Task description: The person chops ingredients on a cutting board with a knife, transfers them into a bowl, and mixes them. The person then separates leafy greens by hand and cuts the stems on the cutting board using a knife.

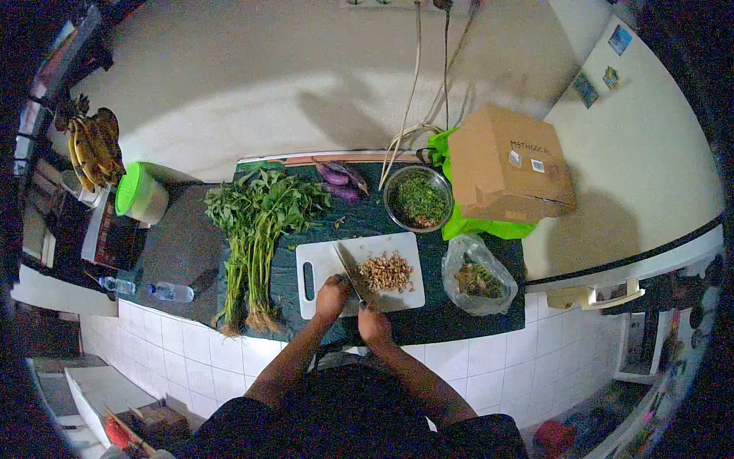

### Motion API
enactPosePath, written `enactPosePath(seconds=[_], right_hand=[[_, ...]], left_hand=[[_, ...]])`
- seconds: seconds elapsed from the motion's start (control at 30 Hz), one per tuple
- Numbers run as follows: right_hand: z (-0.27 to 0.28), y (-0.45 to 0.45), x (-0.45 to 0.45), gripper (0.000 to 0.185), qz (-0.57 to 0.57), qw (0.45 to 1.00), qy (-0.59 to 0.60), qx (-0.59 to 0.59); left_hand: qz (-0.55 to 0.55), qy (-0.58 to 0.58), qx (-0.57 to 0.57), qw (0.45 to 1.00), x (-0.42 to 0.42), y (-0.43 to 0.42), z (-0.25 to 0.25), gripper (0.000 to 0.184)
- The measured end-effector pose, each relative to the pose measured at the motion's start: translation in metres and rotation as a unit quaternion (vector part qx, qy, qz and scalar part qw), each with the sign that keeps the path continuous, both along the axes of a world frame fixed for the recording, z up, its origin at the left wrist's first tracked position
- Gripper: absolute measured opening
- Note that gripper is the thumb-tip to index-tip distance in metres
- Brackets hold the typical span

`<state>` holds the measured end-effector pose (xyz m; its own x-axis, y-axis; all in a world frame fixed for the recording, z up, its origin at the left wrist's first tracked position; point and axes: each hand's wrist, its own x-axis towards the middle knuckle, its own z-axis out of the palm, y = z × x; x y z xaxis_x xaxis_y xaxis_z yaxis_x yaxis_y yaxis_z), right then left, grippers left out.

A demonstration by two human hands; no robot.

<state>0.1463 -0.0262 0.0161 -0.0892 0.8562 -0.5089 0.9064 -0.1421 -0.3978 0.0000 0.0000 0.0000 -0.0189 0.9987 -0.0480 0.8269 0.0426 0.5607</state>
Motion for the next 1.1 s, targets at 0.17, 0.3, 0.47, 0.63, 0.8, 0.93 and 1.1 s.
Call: enactPosePath(seconds=[0.17,0.3,0.47,0.63,0.8,0.93,1.1], right_hand=[[-0.004,0.023,-0.014,0.035,0.049,0.985,0.108,0.123],[0.039,0.031,-0.008,0.035,0.062,0.991,0.097,0.062],[0.031,0.004,0.005,0.037,0.054,0.996,0.059,0.039],[0.007,0.000,0.000,0.036,0.055,0.995,0.041,0.077],[0.013,0.023,-0.009,0.033,0.063,0.988,0.092,0.109],[0.046,0.007,-0.006,0.033,0.046,0.992,0.082,0.084],[0.009,-0.004,0.002,0.033,0.089,0.992,0.032,0.084]], left_hand=[[0.005,0.000,0.031,1.000,-0.006,-0.011,0.009,0.017],[-0.004,-0.034,0.057,0.998,-0.007,-0.012,0.007,0.018],[-0.001,0.017,0.012,1.000,-0.006,-0.012,0.012,0.022],[-0.003,-0.004,0.050,0.999,-0.008,-0.010,-0.002,0.020],[0.005,-0.031,0.023,0.999,-0.007,-0.006,0.013,0.021],[0.023,-0.023,0.016,0.999,-0.007,-0.006,-0.003,0.018],[0.025,-0.040,0.025,0.999,-0.006,-0.003,0.013,0.016]])
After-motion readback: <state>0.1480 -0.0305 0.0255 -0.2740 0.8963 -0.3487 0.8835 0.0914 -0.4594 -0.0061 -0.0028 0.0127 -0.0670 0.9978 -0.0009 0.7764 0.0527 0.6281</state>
